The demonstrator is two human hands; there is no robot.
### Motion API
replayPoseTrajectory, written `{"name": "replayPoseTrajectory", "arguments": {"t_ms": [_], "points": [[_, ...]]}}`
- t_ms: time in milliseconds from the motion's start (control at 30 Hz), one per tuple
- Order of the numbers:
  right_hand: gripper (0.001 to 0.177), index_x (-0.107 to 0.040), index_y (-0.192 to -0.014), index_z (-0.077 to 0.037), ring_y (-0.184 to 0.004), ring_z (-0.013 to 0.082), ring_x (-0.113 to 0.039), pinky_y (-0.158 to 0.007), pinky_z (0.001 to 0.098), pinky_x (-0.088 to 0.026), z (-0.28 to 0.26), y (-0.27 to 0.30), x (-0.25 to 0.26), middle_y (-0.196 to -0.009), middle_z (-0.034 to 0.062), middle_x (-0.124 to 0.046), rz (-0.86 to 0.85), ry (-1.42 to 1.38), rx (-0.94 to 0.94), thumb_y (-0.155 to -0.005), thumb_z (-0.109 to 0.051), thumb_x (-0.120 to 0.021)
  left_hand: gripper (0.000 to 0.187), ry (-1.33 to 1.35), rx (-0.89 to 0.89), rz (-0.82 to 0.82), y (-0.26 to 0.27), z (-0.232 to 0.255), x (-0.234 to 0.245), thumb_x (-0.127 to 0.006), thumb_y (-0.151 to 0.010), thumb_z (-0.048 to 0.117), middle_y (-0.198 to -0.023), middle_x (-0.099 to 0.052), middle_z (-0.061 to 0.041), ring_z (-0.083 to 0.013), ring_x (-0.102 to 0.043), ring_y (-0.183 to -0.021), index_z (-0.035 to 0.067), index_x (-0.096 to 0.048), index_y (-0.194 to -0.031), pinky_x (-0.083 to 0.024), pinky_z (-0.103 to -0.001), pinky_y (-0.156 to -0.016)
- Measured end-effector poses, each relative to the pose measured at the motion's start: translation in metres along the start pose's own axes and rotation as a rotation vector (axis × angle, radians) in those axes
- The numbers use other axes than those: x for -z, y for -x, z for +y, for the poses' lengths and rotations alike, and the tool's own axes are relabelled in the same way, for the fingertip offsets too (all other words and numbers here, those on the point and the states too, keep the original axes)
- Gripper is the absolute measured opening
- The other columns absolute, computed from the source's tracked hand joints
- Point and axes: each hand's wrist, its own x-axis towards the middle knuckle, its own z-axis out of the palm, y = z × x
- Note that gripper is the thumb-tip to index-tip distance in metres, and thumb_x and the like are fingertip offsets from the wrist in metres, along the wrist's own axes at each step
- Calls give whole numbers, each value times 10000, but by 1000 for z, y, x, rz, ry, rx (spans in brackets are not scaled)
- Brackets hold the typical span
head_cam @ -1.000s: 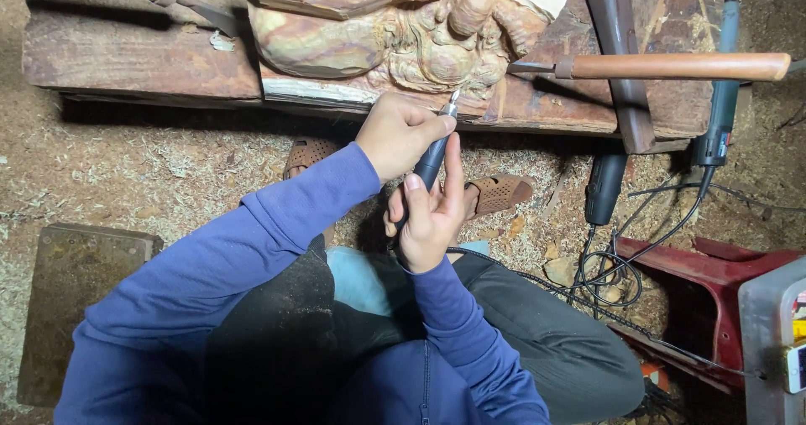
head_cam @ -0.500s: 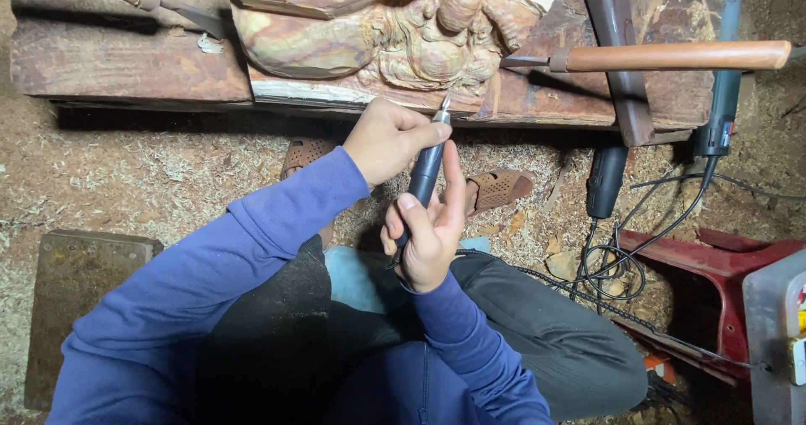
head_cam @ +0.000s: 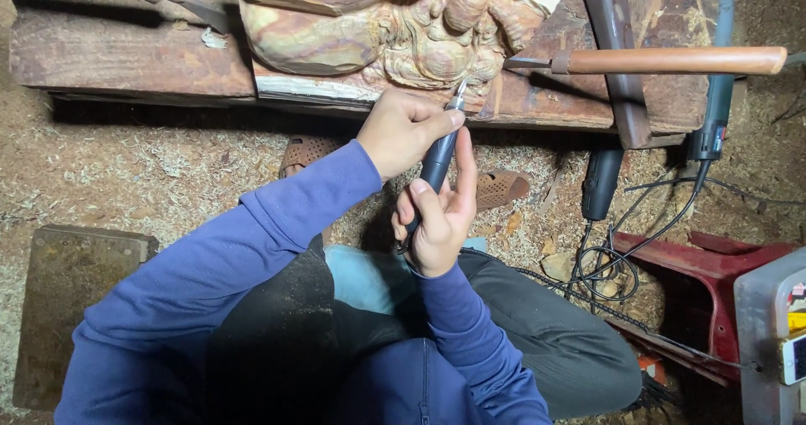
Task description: Using a rotary tool to carve intricate details into a wooden figure
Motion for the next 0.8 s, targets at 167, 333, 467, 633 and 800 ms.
{"name": "replayPoseTrajectory", "arguments": {"t_ms": [167, 333, 467, 633, 800], "points": [[770, -207, -1633, -83, -390, 158, -465, -266, 259, -449, 1, 1, -4, -617, 114, -462, 1, -10, -18, -946, 91, -511, 199, -10, 30, 10, 4, 3, 3, -751, -829, 303, -554, -664, -21, -116, -645, -543, 140, -795, -724, -528, -262, -542], [784, -183, -1642, -92, -372, 152, -442, -260, 260, -451, 2, 3, -6, -585, 104, -452, 1, 2, -50, -946, 92, -493, 204, -28, 88, 13, 0, -7, 7, -741, -821, 323, -545, -666, -11, -118, -654, -539, 150, -801, -731, -533, -263, -523], [782, -191, -1643, -102, -376, 158, -441, -261, 261, -449, -1, 4, -7, -589, 123, -459, -10, -3, -69, -951, 84, -502, 203, -39, 100, 27, 1, -8, 7, -744, -812, 324, -533, -660, -35, -141, -666, -509, 145, -803, -737, -541, -268, -483], [784, -198, -1644, -101, -398, 155, -463, -267, 262, -461, -21, 4, -15, -652, 150, -507, -24, 7, -85, -949, 85, -508, 203, -6, 81, 51, 6, -3, 4, -743, -804, 297, -531, -661, -77, -164, -676, -487, 110, -801, -750, -561, -270, -450], [782, -270, -1599, -22, -463, 153, -595, -277, 254, -505, -30, -4, 31, -817, 174, -617, -228, 209, -134, -893, 73, -594, 194, 143, 114, 34, 13, -3, 3, -795, -800, 300, -673, -730, -117, -181, -707, -669, 110, -815, -832, -573, -375, -590]]}}
